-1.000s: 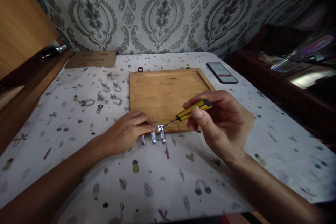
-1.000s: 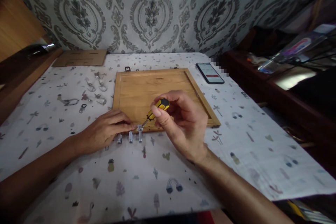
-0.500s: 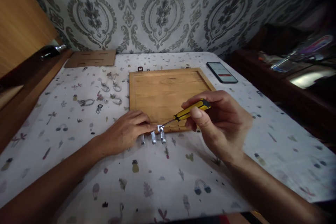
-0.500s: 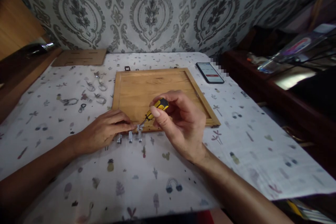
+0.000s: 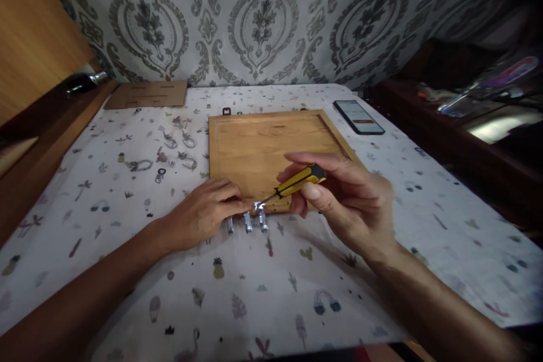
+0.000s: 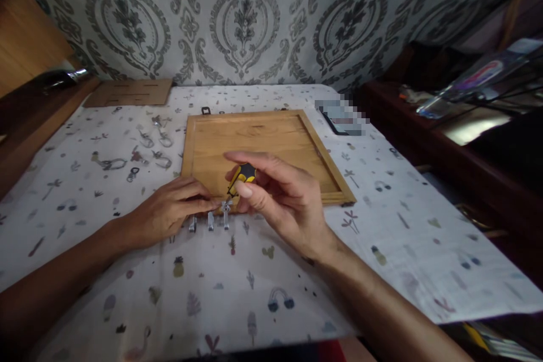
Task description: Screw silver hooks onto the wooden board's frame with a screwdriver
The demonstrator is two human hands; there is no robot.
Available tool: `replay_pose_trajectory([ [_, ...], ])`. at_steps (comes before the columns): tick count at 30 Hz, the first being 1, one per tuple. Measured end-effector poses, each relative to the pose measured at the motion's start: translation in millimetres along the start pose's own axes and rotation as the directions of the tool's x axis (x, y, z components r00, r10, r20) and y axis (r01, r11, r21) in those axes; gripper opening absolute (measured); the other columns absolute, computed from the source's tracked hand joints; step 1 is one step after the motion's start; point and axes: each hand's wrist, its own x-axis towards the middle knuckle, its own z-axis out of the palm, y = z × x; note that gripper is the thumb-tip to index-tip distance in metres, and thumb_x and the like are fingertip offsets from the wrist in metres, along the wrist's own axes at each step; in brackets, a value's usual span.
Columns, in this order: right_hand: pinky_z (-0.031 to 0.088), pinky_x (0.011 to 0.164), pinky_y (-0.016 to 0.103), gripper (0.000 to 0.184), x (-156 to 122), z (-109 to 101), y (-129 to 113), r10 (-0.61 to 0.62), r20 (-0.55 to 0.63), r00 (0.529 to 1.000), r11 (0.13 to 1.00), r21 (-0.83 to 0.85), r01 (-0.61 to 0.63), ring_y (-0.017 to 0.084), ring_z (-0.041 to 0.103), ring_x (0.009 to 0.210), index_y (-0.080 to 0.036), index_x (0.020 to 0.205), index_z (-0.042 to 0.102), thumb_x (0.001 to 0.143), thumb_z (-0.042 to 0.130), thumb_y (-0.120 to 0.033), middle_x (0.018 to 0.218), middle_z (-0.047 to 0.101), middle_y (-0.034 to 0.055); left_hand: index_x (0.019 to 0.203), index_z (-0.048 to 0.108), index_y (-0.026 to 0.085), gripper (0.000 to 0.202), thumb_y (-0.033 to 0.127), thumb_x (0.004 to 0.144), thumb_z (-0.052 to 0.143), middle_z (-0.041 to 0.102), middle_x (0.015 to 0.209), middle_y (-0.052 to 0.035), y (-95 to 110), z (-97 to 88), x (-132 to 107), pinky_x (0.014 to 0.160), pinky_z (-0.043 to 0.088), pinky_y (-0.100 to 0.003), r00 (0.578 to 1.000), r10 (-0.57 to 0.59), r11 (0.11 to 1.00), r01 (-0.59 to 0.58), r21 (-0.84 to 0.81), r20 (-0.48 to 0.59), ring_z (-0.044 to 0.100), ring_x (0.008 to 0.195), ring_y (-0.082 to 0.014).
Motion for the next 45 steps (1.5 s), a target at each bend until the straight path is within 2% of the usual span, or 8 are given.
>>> replay_pose_trajectory([
  [3,0.052,0.043,0.024,0.018,-2.9,0.2,3.2,-0.074,-0.079,0.994,0.991,-0.12,0.064,0.009,0.061,0.049,-0.025,0.093,0.077,0.089,0.084,-0.04,0.085,0.078,0.0008,0.119,0.071,0.018,0.035,0.001,0.104,0.045,0.07,0.099,-0.006,-0.6,0.5,-0.9,0.077,0.052,-0.032,1.0,-0.003,1.0,0.003,0.001,0.002,0.063,0.091,-0.0195],
  [5,0.047,0.043,0.024,0.026,-3.7,1.6,6.7,-0.181,-0.155,0.971,0.967,-0.206,0.148,0.01,0.059,0.05,-0.024,0.084,0.072,0.081,0.091,-0.041,0.073,0.073,-0.0017,0.122,0.071,0.019,0.033,0.004,0.105,0.046,0.07,0.099,-0.0061,-0.8,1.2,-1.3,0.077,0.052,-0.032,1.0,-0.004,1.0,0.004,0.0,-0.005,0.063,0.091,-0.0196],
  [9,0.047,0.044,0.024,0.031,-1.9,4.5,10.5,-0.281,-0.175,0.944,0.94,-0.25,0.234,0.013,0.061,0.055,-0.024,0.079,0.065,0.079,0.092,-0.04,0.067,0.068,-0.0025,0.121,0.07,0.018,0.034,0.002,0.105,0.044,0.07,0.099,-0.006,-0.8,2.1,-1.1,0.076,0.053,-0.031,0.999,0.003,1.0,-0.003,-0.003,-0.033,0.063,0.088,-0.0189],
  [13,0.052,0.041,0.025,0.022,-1.3,5.0,8.0,-0.263,-0.265,0.928,0.958,-0.182,0.22,0.012,0.061,0.051,-0.025,0.086,0.067,0.09,0.082,-0.041,0.075,0.071,-0.0001,0.116,0.07,0.018,0.036,0.0,0.104,0.042,0.071,0.1,-0.0063,-1.1,2.6,-0.9,0.076,0.053,-0.031,0.998,0.018,1.0,-0.02,-0.024,-0.056,0.063,0.09,-0.0185],
  [16,0.049,0.037,0.023,0.022,-1.9,4.3,5.8,-0.245,-0.303,0.921,0.966,-0.159,0.205,0.011,0.059,0.047,-0.026,0.087,0.067,0.091,0.082,-0.042,0.073,0.07,-0.0009,0.117,0.07,0.017,0.034,0.0,0.104,0.044,0.071,0.101,-0.007,-1.2,2.8,-1.4,0.077,0.053,-0.032,0.999,0.018,0.999,-0.02,-0.046,-0.047,0.063,0.091,-0.0192],
  [21,0.05,0.037,0.023,0.026,-3.1,4.2,6.4,-0.185,-0.265,0.946,0.975,-0.169,0.143,0.011,0.059,0.049,-0.025,0.087,0.066,0.087,0.085,-0.043,0.073,0.069,-0.0009,0.121,0.071,0.016,0.038,-0.003,0.102,0.045,0.071,0.1,-0.0066,-1.1,2.7,-2.2,0.078,0.052,-0.033,1.0,-0.005,0.999,0.003,-0.049,-0.025,0.062,0.092,-0.0203],
  [39,0.051,0.04,0.024,0.029,-1.2,7.1,4.3,-0.135,-0.191,0.972,0.985,-0.128,0.111,0.011,0.06,0.049,-0.024,0.082,0.063,0.086,0.087,-0.041,0.072,0.069,-0.0019,0.118,0.071,0.017,0.037,-0.001,0.103,0.043,0.072,0.101,-0.0071,-0.7,3.9,-1.5,0.075,0.052,-0.032,0.999,0.001,0.999,-0.002,-0.033,-0.041,0.062,0.089,-0.0198],
  [45,0.051,0.042,0.025,0.03,-2.3,5.6,6.7,-0.145,-0.189,0.971,0.97,-0.222,0.102,0.012,0.059,0.053,-0.024,0.083,0.063,0.087,0.085,-0.044,0.074,0.068,-0.001,0.118,0.071,0.018,0.035,0.001,0.104,0.043,0.072,0.102,-0.0072,-1.2,4.1,-1.4,0.078,0.053,-0.033,0.999,0.005,1.0,-0.006,-0.021,-0.046,0.063,0.091,-0.0196],
])
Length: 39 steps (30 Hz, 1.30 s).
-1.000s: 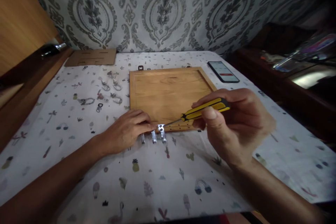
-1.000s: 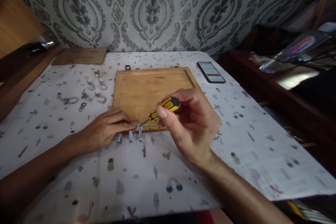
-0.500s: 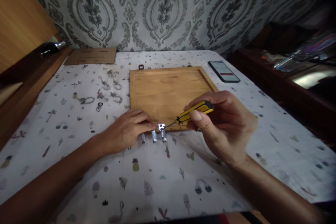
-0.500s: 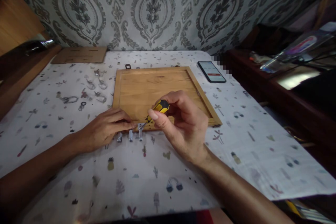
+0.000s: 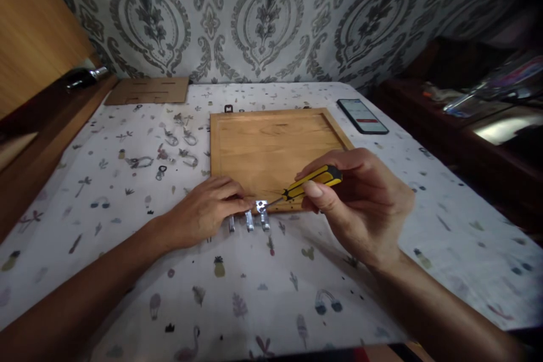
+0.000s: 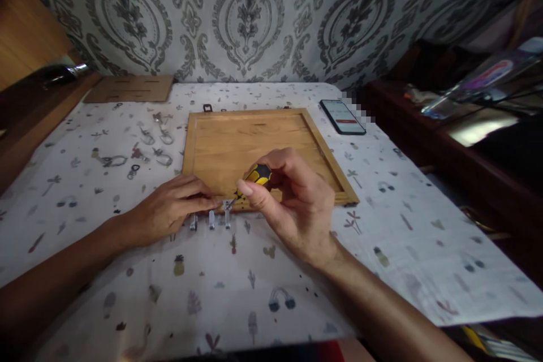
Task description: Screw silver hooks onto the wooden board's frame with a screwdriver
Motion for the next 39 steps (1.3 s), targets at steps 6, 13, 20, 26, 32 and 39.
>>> replay_pose_trajectory([
  [6,0.051,0.043,0.024,0.026,-0.5,0.5,-1.2,0.003,0.028,1.0,1.0,0.015,-0.003,0.012,0.062,0.055,-0.024,0.084,0.065,0.088,0.084,-0.04,0.076,0.071,-0.0004,0.122,0.07,0.018,0.035,0.003,0.107,0.042,0.071,0.1,-0.0058,0.9,-2.6,0.8,0.077,0.052,-0.032,0.999,-0.008,1.0,0.008,0.015,0.031,0.062,0.09,-0.0188],
  [13,0.059,0.047,0.023,0.022,6.0,-7.1,-2.3,0.034,0.185,0.982,0.987,0.15,-0.062,0.018,0.077,0.075,-0.026,0.104,0.076,0.09,0.082,-0.041,0.091,0.078,0.004,0.123,0.07,0.02,0.041,0.0,0.104,0.04,0.071,0.101,-0.0052,1.6,-4.4,0.5,0.079,0.052,-0.032,0.998,-0.025,0.999,0.023,0.028,0.059,0.062,0.092,-0.0189],
  [20,0.054,0.038,0.024,0.02,4.6,-8.9,-1.4,0.064,0.159,0.985,0.991,0.109,-0.082,0.01,0.061,0.045,-0.024,0.095,0.077,0.087,0.085,-0.042,0.087,0.081,0.0028,0.121,0.071,0.017,0.038,-0.002,0.102,0.044,0.071,0.102,-0.0059,1.7,-4.9,1.7,0.08,0.052,-0.032,0.999,-0.005,1.0,0.004,0.022,0.045,0.062,0.093,-0.0199],
  [26,0.049,0.037,0.023,0.03,1.2,-2.0,3.1,-0.004,0.042,0.999,0.997,0.071,0.001,0.011,0.058,0.049,-0.025,0.081,0.068,0.079,0.092,-0.043,0.074,0.072,-0.0007,0.124,0.07,0.018,0.038,-0.001,0.104,0.044,0.073,0.106,-0.0065,1.2,-2.9,1.0,0.082,0.054,-0.032,1.0,0.009,1.0,-0.01,0.019,0.013,0.064,0.095,-0.0198],
  [32,0.053,0.036,0.024,0.025,2.3,0.0,0.2,0.038,-0.053,0.998,0.991,0.13,-0.031,0.011,0.062,0.044,-0.025,0.085,0.069,0.087,0.085,-0.044,0.077,0.073,0.0004,0.121,0.07,0.018,0.038,-0.002,0.103,0.043,0.072,0.103,-0.0063,0.7,-1.9,-0.4,0.08,0.053,-0.032,1.0,0.001,1.0,-0.002,0.025,0.02,0.064,0.095,-0.0193],
  [39,0.054,0.038,0.022,0.028,2.6,0.7,3.4,0.035,-0.049,0.998,0.996,0.083,-0.031,0.012,0.067,0.046,-0.024,0.085,0.066,0.087,0.085,-0.045,0.074,0.073,-0.001,0.123,0.069,0.019,0.04,-0.003,0.102,0.043,0.071,0.102,-0.0068,-0.6,-1.6,-1.4,0.081,0.054,-0.033,0.999,-0.002,0.999,0.0,0.037,0.046,0.063,0.094,-0.0199],
])
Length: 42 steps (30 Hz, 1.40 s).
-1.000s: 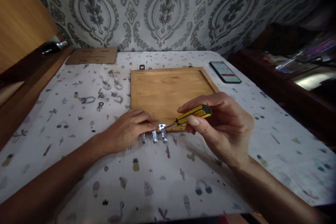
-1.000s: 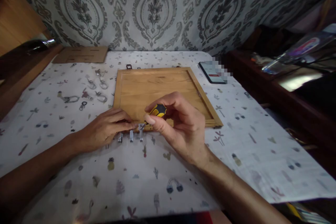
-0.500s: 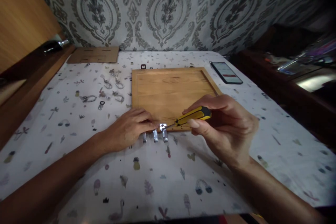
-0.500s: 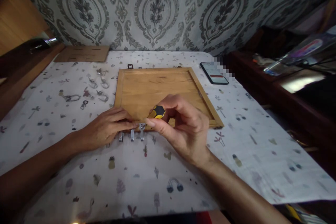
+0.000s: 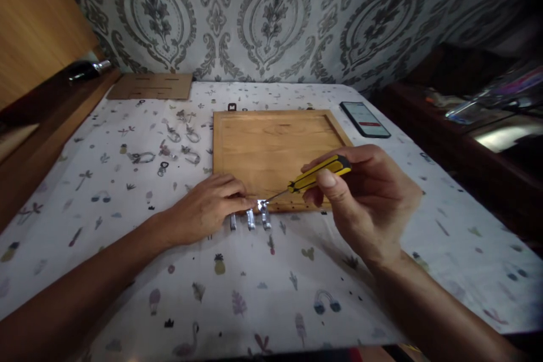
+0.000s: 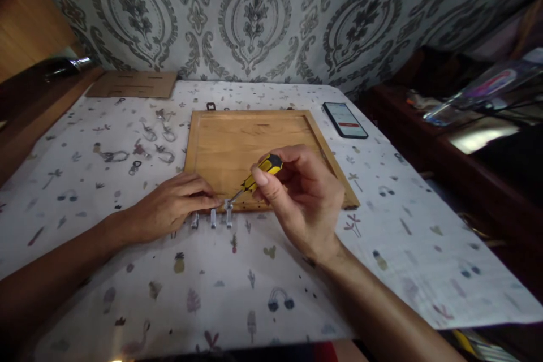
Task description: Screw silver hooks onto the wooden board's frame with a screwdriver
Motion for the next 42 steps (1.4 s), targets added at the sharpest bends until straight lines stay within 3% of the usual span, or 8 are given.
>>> replay_pose_trajectory([
  [4,0.052,0.037,0.022,0.03,0.6,0.5,1.2,-0.014,0.018,1.0,1.0,0.004,0.013,0.012,0.066,0.046,-0.024,0.085,0.065,0.087,0.084,-0.046,0.071,0.072,-0.0012,0.124,0.069,0.019,0.042,-0.003,0.102,0.042,0.071,0.104,-0.0066,-0.3,1.4,-0.7,0.082,0.054,-0.033,1.0,-0.011,1.0,0.011,-0.005,-0.002,0.064,0.095,-0.0196],
  [10,0.054,0.039,0.021,0.028,-0.2,2.8,-3.4,0.009,0.053,0.999,0.999,0.052,-0.012,0.01,0.063,0.045,-0.023,0.085,0.064,0.084,0.089,-0.036,0.077,0.075,-0.0012,0.124,0.069,0.019,0.04,-0.002,0.102,0.043,0.072,0.104,-0.0062,0.6,1.0,-0.1,0.08,0.053,-0.033,1.0,-0.009,1.0,0.009,-0.001,-0.01,0.063,0.093,-0.0195],
  [16,0.054,0.038,0.022,0.031,0.8,1.3,-4.2,0.046,0.109,0.993,0.995,0.078,-0.055,0.01,0.063,0.043,-0.024,0.084,0.062,0.084,0.088,-0.039,0.083,0.079,0.0,0.123,0.071,0.02,0.038,0.0,0.103,0.046,0.071,0.103,-0.0062,2.0,-2.9,2.2,0.082,0.053,-0.033,1.0,-0.014,0.999,0.015,-0.028,0.014,0.064,0.095,-0.0197],
  [24,0.056,0.046,0.022,0.021,-5.0,-2.8,-4.1,0.022,0.133,0.991,0.996,-0.094,-0.01,0.012,0.067,0.058,-0.026,0.107,0.077,0.089,0.084,-0.035,0.088,0.078,0.0012,0.124,0.07,0.019,0.04,-0.001,0.102,0.045,0.071,0.102,-0.0057,1.4,-1.4,0.9,0.08,0.052,-0.032,1.0,-0.014,1.0,0.014,0.002,0.0,0.062,0.093,-0.0198],
  [30,0.061,0.05,0.023,0.021,-2.5,-4.9,-5.7,0.009,0.269,0.963,1.0,-0.011,-0.006,0.01,0.068,0.056,-0.026,0.117,0.076,0.1,0.07,-0.039,0.095,0.077,0.0026,0.122,0.071,0.02,0.04,0.0,0.103,0.043,0.07,0.1,-0.0055,1.3,-2.8,1.7,0.08,0.051,-0.032,1.0,-0.018,1.0,0.018,0.002,0.025,0.062,0.092,-0.0198],
  [34,0.052,0.041,0.021,0.013,-1.7,-2.0,-3.4,-0.015,0.199,0.98,1.0,-0.02,0.019,0.009,0.061,0.049,-0.025,0.098,0.073,0.094,0.078,-0.037,0.088,0.075,0.0,0.124,0.071,0.02,0.043,-0.001,0.102,0.042,0.071,0.1,-0.006,1.3,-2.9,1.6,0.082,0.053,-0.033,0.999,-0.019,1.0,0.019,0.005,0.027,0.063,0.094,-0.02],
  [38,0.048,0.042,0.022,0.021,-5.8,4.1,-2.3,-0.09,0.079,0.993,0.991,-0.094,0.097,0.01,0.056,0.05,-0.025,0.086,0.066,0.087,0.086,-0.032,0.073,0.067,-0.0031,0.125,0.071,0.019,0.038,0.003,0.105,0.044,0.072,0.104,-0.0068,1.6,-1.6,1.9,0.083,0.054,-0.033,1.0,-0.015,1.0,0.015,-0.017,0.002,0.064,0.097,-0.0199],
  [42,0.051,0.04,0.023,0.026,-4.8,5.3,-1.6,0.022,0.055,0.998,1.0,-0.001,-0.022,0.01,0.059,0.049,-0.025,0.087,0.062,0.091,0.081,-0.041,0.079,0.073,0.0001,0.122,0.072,0.02,0.038,0.002,0.105,0.044,0.071,0.101,-0.0055,2.9,-1.5,2.6,0.082,0.052,-0.031,0.999,-0.029,0.999,0.029,-0.014,0.013,0.063,0.094,-0.0191],
])
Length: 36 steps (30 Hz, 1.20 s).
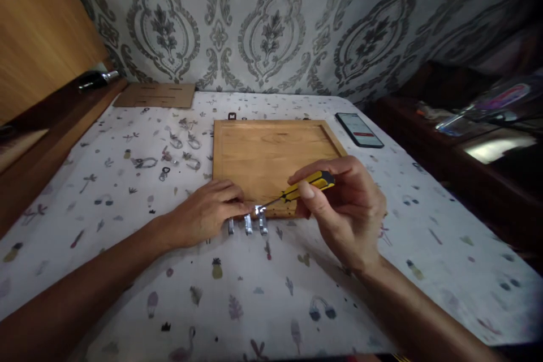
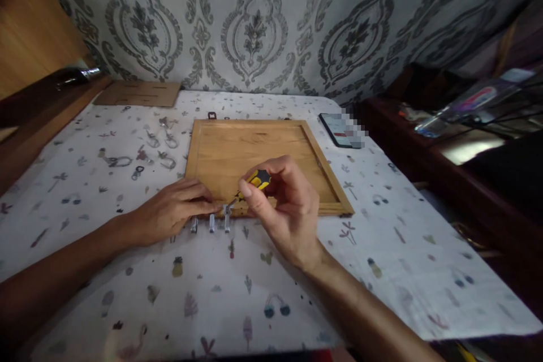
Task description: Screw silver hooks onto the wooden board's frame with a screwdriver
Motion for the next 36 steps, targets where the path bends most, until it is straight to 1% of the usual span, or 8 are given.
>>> replay_pose_trajectory([
  [3,0.055,0.041,0.023,0.031,5.1,-3.5,0.3,0.095,0.058,0.994,0.99,0.095,-0.1,0.011,0.062,0.046,-0.026,0.091,0.059,0.09,0.082,-0.046,0.084,0.078,0.0007,0.12,0.073,0.019,0.038,0.0,0.103,0.045,0.07,0.1,-0.0056,0.4,0.3,-0.7,0.081,0.051,-0.031,1.0,0.002,1.0,-0.002,0.015,0.001,0.062,0.092,-0.019],
  [7,0.062,0.049,0.027,0.03,10.1,-8.3,0.8,0.097,0.172,0.98,0.986,0.116,-0.118,0.013,0.068,0.049,-0.026,0.108,0.067,0.092,0.079,-0.048,0.085,0.08,0.0012,0.118,0.072,0.019,0.042,-0.004,0.1,0.043,0.07,0.099,-0.0053,-0.1,0.4,-1.7,0.081,0.05,-0.031,1.0,0.008,1.0,-0.007,0.022,-0.003,0.061,0.092,-0.0194],
  [9,0.064,0.052,0.026,0.025,9.6,-8.7,1.7,0.081,0.186,0.979,0.987,0.124,-0.105,0.011,0.069,0.05,-0.026,0.11,0.071,0.094,0.079,-0.044,0.088,0.08,0.0012,0.118,0.073,0.019,0.043,-0.005,0.099,0.043,0.069,0.098,-0.0052,-0.2,-0.2,-1.4,0.08,0.049,-0.031,1.0,0.006,1.0,-0.006,0.027,0.008,0.061,0.092,-0.0194],
  [14,0.061,0.046,0.022,0.013,2.6,-4.8,5.6,0.028,0.096,0.995,0.988,0.15,-0.042,0.01,0.07,0.049,-0.025,0.101,0.073,0.093,0.081,-0.03,0.09,0.081,0.0006,0.121,0.072,0.018,0.038,-0.002,0.101,0.046,0.069,0.098,-0.0058,0.5,-1.7,0.4,0.08,0.05,-0.031,1.0,0.019,1.0,-0.019,0.001,-0.01,0.062,0.093,-0.0198],
  [20,0.057,0.041,0.02,0.012,-3.9,-1.0,3.7,-0.093,-0.022,0.995,0.99,0.101,0.095,0.009,0.067,0.048,-0.024,0.104,0.072,0.096,0.078,-0.029,0.089,0.08,0.0016,0.121,0.072,0.017,0.034,0.002,0.105,0.045,0.071,0.102,-0.0069,0.0,-0.8,-0.4,0.082,0.051,-0.032,0.999,0.024,1.0,-0.024,-0.003,-0.022,0.062,0.094,-0.0201],
  [23,0.056,0.041,0.02,0.011,-4.3,-1.8,-0.2,-0.103,-0.075,0.992,0.992,0.064,0.108,0.008,0.065,0.048,-0.024,0.106,0.072,0.097,0.076,-0.03,0.09,0.08,0.0018,0.119,0.072,0.017,0.034,0.005,0.108,0.043,0.07,0.099,-0.0069,-0.8,0.4,-1.0,0.081,0.051,-0.032,0.999,0.024,1.0,-0.024,0.004,-0.022,0.062,0.092,-0.0198],
  [27,0.054,0.039,0.02,0.012,-4.3,-2.5,-1.0,-0.084,-0.046,0.995,0.994,0.061,0.087,0.009,0.064,0.048,-0.024,0.104,0.072,0.097,0.076,-0.032,0.087,0.079,0.0023,0.119,0.072,0.017,0.032,0.008,0.109,0.043,0.069,0.096,-0.0066,-1.2,1.2,-0.6,0.078,0.05,-0.032,0.999,0.031,1.0,-0.031,-0.002,-0.035,0.062,0.09,-0.0201],
  [36,0.054,0.039,0.021,0.012,-3.3,-0.7,2.0,-0.048,0.008,0.999,0.996,0.074,0.047,0.009,0.063,0.045,-0.024,0.103,0.071,0.097,0.076,-0.033,0.087,0.079,0.0026,0.12,0.072,0.016,0.03,0.006,0.108,0.046,0.07,0.098,-0.0069,-0.9,1.3,-1.0,0.081,0.049,-0.032,1.0,0.021,1.0,-0.022,-0.019,-0.021,0.062,0.092,-0.02],
])
